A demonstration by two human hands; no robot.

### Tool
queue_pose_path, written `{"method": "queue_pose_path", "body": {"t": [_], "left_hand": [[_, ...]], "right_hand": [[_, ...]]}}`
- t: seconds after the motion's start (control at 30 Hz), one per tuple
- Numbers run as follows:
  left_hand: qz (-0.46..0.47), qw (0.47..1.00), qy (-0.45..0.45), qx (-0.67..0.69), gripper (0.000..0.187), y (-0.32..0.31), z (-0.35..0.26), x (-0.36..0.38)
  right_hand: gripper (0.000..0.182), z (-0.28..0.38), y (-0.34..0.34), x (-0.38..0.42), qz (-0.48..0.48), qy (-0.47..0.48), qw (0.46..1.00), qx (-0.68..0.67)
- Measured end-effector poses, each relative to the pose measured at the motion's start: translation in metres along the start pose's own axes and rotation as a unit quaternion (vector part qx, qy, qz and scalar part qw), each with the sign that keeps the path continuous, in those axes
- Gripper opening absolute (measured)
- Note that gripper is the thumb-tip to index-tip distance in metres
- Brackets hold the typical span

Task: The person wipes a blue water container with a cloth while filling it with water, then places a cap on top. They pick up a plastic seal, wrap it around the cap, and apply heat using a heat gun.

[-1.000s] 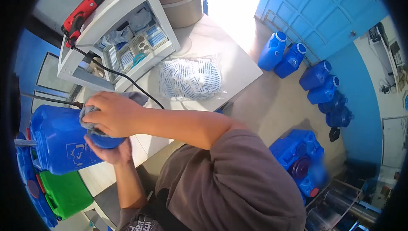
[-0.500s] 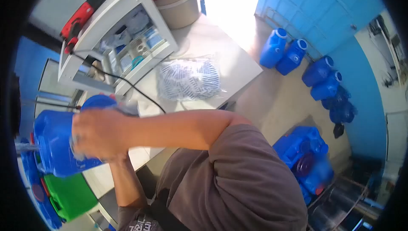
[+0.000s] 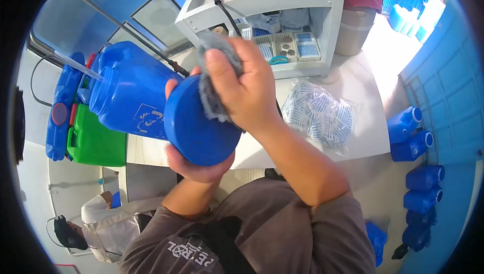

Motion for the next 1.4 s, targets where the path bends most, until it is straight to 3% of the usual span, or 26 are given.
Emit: {"method": "queue_pose_path", "body": {"t": [0.03, 0.1, 0.13, 0.2, 0.23, 0.33, 0.37, 0.4, 0.43, 0.47, 0.5, 0.57, 0.6, 0.67, 0.73, 0.8, 0.83, 0.9, 0.93, 0.97, 1.0, 1.13, 1.23, 1.27, 1.33, 1.4], "left_hand": [[0.038, 0.990, -0.072, -0.111, 0.104, 0.006, 0.006, -0.001], [0.152, 0.913, -0.234, -0.298, 0.109, 0.035, 0.021, -0.011], [0.150, 0.912, -0.234, -0.302, 0.109, 0.033, 0.019, -0.022], [0.203, 0.779, -0.318, -0.501, 0.092, 0.024, 0.009, -0.034], [0.226, 0.767, -0.279, -0.531, 0.086, 0.021, 0.003, -0.039], [0.290, 0.724, -0.227, -0.582, 0.085, 0.025, 0.001, -0.046], [0.286, 0.720, -0.200, -0.600, 0.087, 0.031, -0.001, -0.049], [0.282, 0.715, -0.171, -0.616, 0.089, 0.041, -0.004, -0.052], [0.270, 0.690, -0.155, -0.653, 0.107, 0.060, -0.003, -0.058], [0.230, 0.750, -0.111, -0.610, 0.120, 0.080, 0.004, -0.062], [0.192, 0.801, -0.075, -0.562, 0.118, 0.097, 0.016, -0.055], [0.103, 0.884, 0.024, -0.455, 0.112, 0.136, 0.049, -0.024], [0.057, 0.913, 0.087, -0.394, 0.107, 0.151, 0.073, 0.001], [0.003, 0.934, 0.112, -0.338, 0.093, 0.168, 0.124, 0.049], [-0.059, 0.912, 0.122, -0.387, 0.088, 0.208, 0.183, 0.091], [0.016, 0.825, 0.041, -0.563, 0.087, 0.181, 0.161, 0.089], [0.057, 0.777, 0.018, -0.626, 0.087, 0.169, 0.146, 0.088], [0.037, 0.772, 0.027, -0.633, 0.085, 0.146, 0.100, 0.080], [0.038, 0.775, 0.039, -0.630, 0.084, 0.136, 0.073, 0.074], [0.022, 0.742, -0.026, -0.670, 0.080, 0.132, 0.039, 0.066], [0.010, 0.704, -0.091, -0.704, 0.077, 0.139, 0.004, 0.060], [-0.238, 0.734, -0.303, -0.559, 0.018, 0.188, -0.148, -0.002], [-0.205, 0.741, -0.334, -0.545, 0.015, 0.250, -0.232, -0.079], [-0.183, 0.741, -0.312, -0.565, 0.017, 0.261, -0.241, -0.109], [-0.130, 0.750, -0.272, -0.589, 0.023, 0.278, -0.252, -0.168], [-0.079, 0.788, -0.213, -0.572, 0.025, 0.286, -0.238, -0.215]], "right_hand": [[0.032, -0.006, 0.001, 0.003, 0.004, 0.001, 1.000, -0.001], [0.039, -0.036, 0.010, 0.012, -0.027, -0.170, 0.975, -0.142], [0.039, -0.059, 0.017, 0.018, -0.025, -0.173, 0.974, -0.144], [0.042, -0.095, 0.018, 0.039, 0.019, -0.203, 0.896, -0.394], [0.042, -0.095, 0.021, 0.049, 0.018, -0.207, 0.894, -0.397], [0.056, -0.074, 0.042, 0.065, 0.101, -0.208, 0.966, -0.116], [0.056, -0.075, 0.047, 0.067, 0.061, -0.363, 0.914, -0.172], [0.042, -0.076, 0.052, 0.074, 0.090, -0.396, 0.879, -0.250], [0.040, -0.067, 0.058, 0.081, 0.137, -0.374, 0.879, -0.263], [0.039, -0.051, 0.062, 0.086, 0.185, -0.351, 0.876, -0.275], [0.039, -0.029, 0.061, 0.086, 0.190, -0.356, 0.872, -0.276], [0.040, 0.015, 0.062, 0.081, 0.120, -0.347, 0.930, -0.035], [0.040, 0.019, 0.068, 0.078, 0.128, -0.350, 0.927, -0.035], [0.042, 0.027, 0.084, 0.070, 0.084, -0.279, 0.947, -0.136], [0.044, 0.017, 0.097, 0.065, 0.071, -0.279, 0.945, -0.155], [0.045, 0.001, 0.102, 0.064, 0.071, -0.291, 0.938, -0.175], [0.050, -0.005, 0.103, 0.070, 0.095, -0.243, 0.958, -0.120], [0.055, -0.017, 0.101, 0.071, 0.135, -0.198, 0.968, -0.073], [0.057, -0.024, 0.099, 0.071, 0.095, -0.275, 0.934, -0.208], [0.058, -0.031, 0.095, 0.072, 0.050, -0.348, 0.874, -0.336], [0.058, -0.036, 0.093, 0.074, 0.057, -0.352, 0.870, -0.341], [0.062, -0.045, 0.067, 0.071, 0.105, -0.366, 0.859, -0.342], [0.072, -0.058, 0.022, 0.054, 0.175, -0.200, 0.964, -0.015], [0.072, -0.065, 0.001, 0.046, 0.174, -0.198, 0.964, -0.009], [0.071, -0.082, -0.053, 0.022, 0.195, -0.029, 0.979, 0.058], [0.063, -0.111, -0.098, -0.024, 0.183, 0.185, 0.948, 0.183]]}}
Point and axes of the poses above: each hand's wrist, its own x-axis away from the middle knuckle, its own y-axis out of the back of the hand, z = x × y, the point moved 1 cm from there along -x, towards the middle knuckle, and after that the axes turned 1 degree about z, right-handed, at the moved point
